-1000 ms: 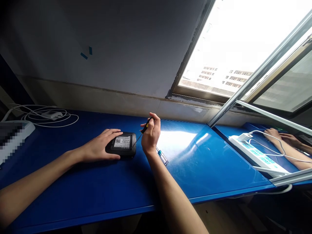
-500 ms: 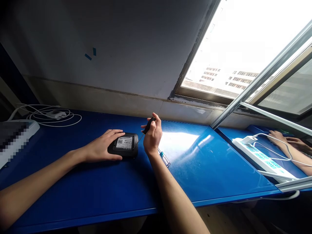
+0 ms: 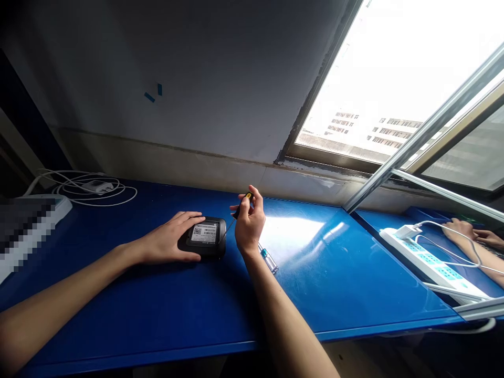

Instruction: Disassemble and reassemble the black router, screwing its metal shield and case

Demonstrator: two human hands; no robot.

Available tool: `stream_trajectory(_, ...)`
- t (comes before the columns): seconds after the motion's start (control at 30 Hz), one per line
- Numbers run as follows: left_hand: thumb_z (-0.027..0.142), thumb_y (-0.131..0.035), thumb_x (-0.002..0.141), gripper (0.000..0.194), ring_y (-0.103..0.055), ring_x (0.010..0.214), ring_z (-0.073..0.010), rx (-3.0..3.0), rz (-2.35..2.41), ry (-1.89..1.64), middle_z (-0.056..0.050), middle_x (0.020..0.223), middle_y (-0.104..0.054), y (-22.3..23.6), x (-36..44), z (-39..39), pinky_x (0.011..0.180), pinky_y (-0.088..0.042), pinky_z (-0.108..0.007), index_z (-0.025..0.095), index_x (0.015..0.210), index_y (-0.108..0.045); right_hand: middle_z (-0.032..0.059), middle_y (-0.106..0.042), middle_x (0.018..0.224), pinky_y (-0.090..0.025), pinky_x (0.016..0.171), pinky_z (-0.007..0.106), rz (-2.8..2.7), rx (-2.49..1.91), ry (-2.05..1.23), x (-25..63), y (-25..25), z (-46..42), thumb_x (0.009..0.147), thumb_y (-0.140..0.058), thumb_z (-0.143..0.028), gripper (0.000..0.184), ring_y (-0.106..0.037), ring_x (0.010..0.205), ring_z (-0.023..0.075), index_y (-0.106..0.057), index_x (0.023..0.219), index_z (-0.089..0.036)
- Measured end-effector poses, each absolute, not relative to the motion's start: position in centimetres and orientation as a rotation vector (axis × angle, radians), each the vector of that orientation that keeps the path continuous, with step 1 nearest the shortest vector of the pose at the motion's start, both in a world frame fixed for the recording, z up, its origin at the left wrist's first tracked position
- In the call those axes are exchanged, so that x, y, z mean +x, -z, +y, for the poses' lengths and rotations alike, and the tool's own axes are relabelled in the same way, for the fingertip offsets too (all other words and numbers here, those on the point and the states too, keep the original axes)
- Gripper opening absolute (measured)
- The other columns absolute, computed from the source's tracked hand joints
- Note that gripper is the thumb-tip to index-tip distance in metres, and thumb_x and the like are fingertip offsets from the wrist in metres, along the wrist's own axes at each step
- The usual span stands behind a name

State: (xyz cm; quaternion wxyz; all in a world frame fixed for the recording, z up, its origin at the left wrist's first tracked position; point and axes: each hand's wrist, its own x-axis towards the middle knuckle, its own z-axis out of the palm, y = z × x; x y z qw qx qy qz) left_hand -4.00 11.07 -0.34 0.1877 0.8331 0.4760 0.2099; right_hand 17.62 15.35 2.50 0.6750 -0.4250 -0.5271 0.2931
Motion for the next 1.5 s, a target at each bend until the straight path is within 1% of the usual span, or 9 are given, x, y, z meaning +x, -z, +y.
stream_trajectory(0.2, 0.073, -0.075, 0.071, 0.1, -0.032, 0.147, -0.0372, 2.343, 1.346, -0.587, -0.013, 0.159, -0.039, 0.1, -3.8, 11.0, 0.119, -0.036, -0.053, 0.024, 0.151, -0.042, -0.0041, -0.057, 0.087, -0.055, 0.051, 0.022, -1.198, -0.94, -0.578, 17.9, -3.1, 15.0, 0.087, -0.069, -0.043, 0.042, -0.062, 0.053, 0.0077, -0.058, 0.124, -0.024)
stream_trajectory(0.47, 0.07, -0.078, 0.069, 0.093, -0.037, 0.145, -0.0395, 2.322, 1.357, -0.606, -0.011, 0.157, -0.042, -0.4, -3.5, 10.5, 0.113, -0.044, -0.054, 0.026, 0.147, -0.049, -0.0035, -0.058, 0.094, -0.063, 0.06, 0.029, -1.093, -0.903, -0.673, 17.8, -2.9, 15.0, 0.085, -0.072, -0.047, 0.048, -0.067, 0.054, 0.0087, -0.053, 0.122, -0.024)
stream_trajectory(0.73, 0.067, -0.078, 0.07, 0.093, -0.035, 0.145, -0.0366, 2.358, 1.355, -0.546, -0.012, 0.157, -0.04, -0.7, -3.2, 10.2, 0.112, -0.046, -0.051, 0.027, 0.148, -0.046, -0.0018, -0.061, 0.099, -0.064, 0.066, 0.03, -1.163, -0.832, -0.76, 15.6, -2.1, 13.9, 0.084, -0.074, -0.041, 0.044, -0.07, 0.058, 0.0096, -0.051, 0.117, -0.025)
stream_trajectory(1.0, 0.066, -0.078, 0.069, 0.1, -0.036, 0.144, -0.035, 2.358, 1.358, -0.554, -0.014, 0.155, -0.042, -0.8, -3.1, 10.2, 0.116, -0.042, -0.048, 0.02, 0.15, -0.041, -0.0012, -0.062, 0.101, -0.064, 0.064, 0.028, -1.206, -0.821, -0.777, 15.5, -2.2, 13.4, 0.085, -0.075, -0.039, 0.043, -0.07, 0.058, 0.0093, -0.052, 0.118, -0.026)
stream_trajectory(1.13, 0.066, -0.078, 0.069, 0.097, -0.038, 0.143, -0.0346, 2.364, 1.345, -0.554, -0.013, 0.154, -0.043, -0.8, -3.1, 10.2, 0.115, -0.042, -0.048, 0.022, 0.148, -0.042, 0.0014, -0.065, 0.104, -0.064, 0.065, 0.03, -1.247, -0.817, -0.765, 15.5, -2.2, 13.2, 0.091, -0.065, -0.043, 0.035, -0.071, 0.063, 0.0112, -0.054, 0.121, -0.026)
stream_trajectory(1.27, 0.066, -0.077, 0.071, 0.097, -0.035, 0.145, -0.0358, 2.363, 1.35, -0.556, -0.014, 0.156, -0.041, -0.7, -3.1, 10.3, 0.116, -0.041, -0.051, 0.021, 0.149, -0.041, 0.0069, -0.068, 0.117, -0.064, 0.07, 0.034, -1.27, -0.805, -0.78, 15.8, -2.1, 13.5, 0.098, -0.052, -0.045, 0.033, -0.074, 0.083, 0.0162, -0.057, 0.124, -0.025)
stream_trajectory(1.37, 0.067, -0.077, 0.071, 0.098, -0.035, 0.145, -0.0359, 2.364, 1.345, -0.559, -0.014, 0.156, -0.041, -0.6, -3.1, 10.4, 0.115, -0.042, -0.05, 0.021, 0.149, -0.041, 0.0029, -0.067, 0.101, -0.063, 0.068, 0.032, -1.263, -0.86, -0.751, 16.2, -1.9, 14.0, 0.095, -0.058, -0.046, 0.035, -0.072, 0.079, 0.0155, -0.059, 0.122, -0.024)
stream_trajectory(1.43, 0.068, -0.077, 0.07, 0.099, -0.036, 0.145, -0.0359, 2.363, 1.342, -0.566, -0.014, 0.156, -0.041, -0.6, -3.2, 10.4, 0.115, -0.043, -0.05, 0.021, 0.15, -0.041, -0.0015, -0.06, 0.087, -0.062, 0.062, 0.029, -1.27, -0.913, -0.711, 16.3, -1.9, 14.3, 0.092, -0.062, -0.048, 0.036, -0.068, 0.072, 0.0139, -0.06, 0.118, -0.023)
stream_trajectory(1.5, 0.068, -0.077, 0.07, 0.099, -0.036, 0.144, -0.0363, 2.36, 1.341, -0.577, -0.014, 0.156, -0.042, -0.6, -3.2, 10.3, 0.114, -0.043, -0.05, 0.021, 0.15, -0.041, -0.0026, -0.056, 0.083, -0.06, 0.06, 0.027, -1.286, -0.95, -0.682, 16.3, -1.8, 14.3, 0.092, -0.06, -0.049, 0.037, -0.064, 0.07, 0.013, -0.061, 0.118, -0.023)
